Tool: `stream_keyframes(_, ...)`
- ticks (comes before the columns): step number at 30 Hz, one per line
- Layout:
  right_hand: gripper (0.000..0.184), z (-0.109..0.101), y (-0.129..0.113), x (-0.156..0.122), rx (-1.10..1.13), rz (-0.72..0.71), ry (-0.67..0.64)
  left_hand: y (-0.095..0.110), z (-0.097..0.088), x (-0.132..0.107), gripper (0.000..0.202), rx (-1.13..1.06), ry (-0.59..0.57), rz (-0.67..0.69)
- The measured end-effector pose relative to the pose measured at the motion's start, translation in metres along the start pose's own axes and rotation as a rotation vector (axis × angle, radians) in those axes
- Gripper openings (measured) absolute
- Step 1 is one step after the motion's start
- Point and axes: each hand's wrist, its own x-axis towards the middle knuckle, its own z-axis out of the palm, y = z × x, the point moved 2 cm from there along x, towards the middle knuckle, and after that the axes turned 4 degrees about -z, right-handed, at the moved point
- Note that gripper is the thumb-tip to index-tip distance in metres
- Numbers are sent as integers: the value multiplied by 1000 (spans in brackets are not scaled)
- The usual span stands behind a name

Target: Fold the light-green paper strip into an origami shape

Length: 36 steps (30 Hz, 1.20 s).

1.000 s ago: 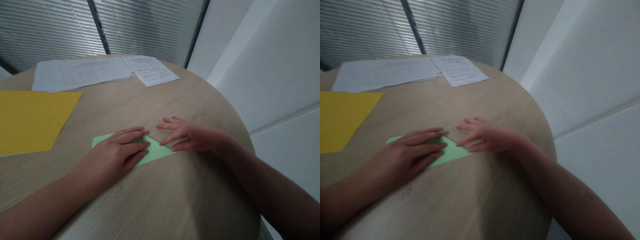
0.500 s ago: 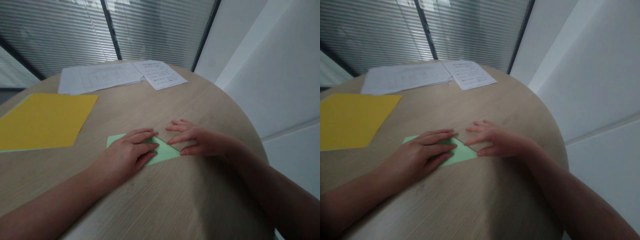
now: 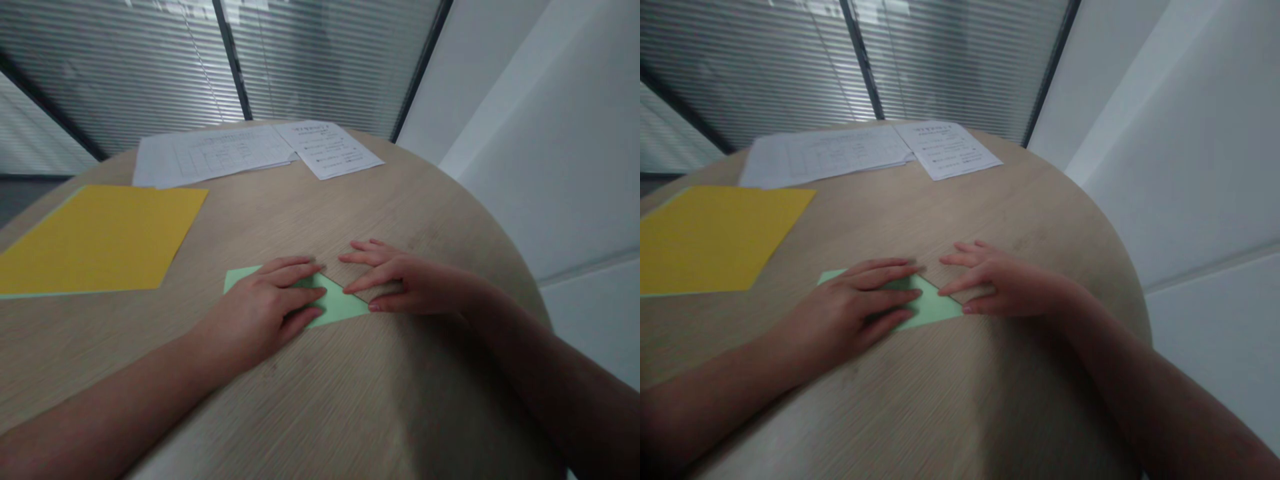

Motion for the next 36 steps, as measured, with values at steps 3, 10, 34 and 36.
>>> stream_keyframes(3, 40, -1, 0, 0, -16, 3, -14, -1, 1, 0, 22, 14, 9, 11)
stream_keyframes(10, 41, 0, 0, 1, -9, 9, -6, -1, 0, -1, 23, 30, 6, 16)
stream_keyframes(34, 48, -1, 2, 3, 27, -30, 109, -5, 2, -2, 25, 24, 1, -28)
stream_keyframes(36, 49, 1, 3, 4, 1, -39, 117, -5, 2, -2, 25, 28, 4, -28)
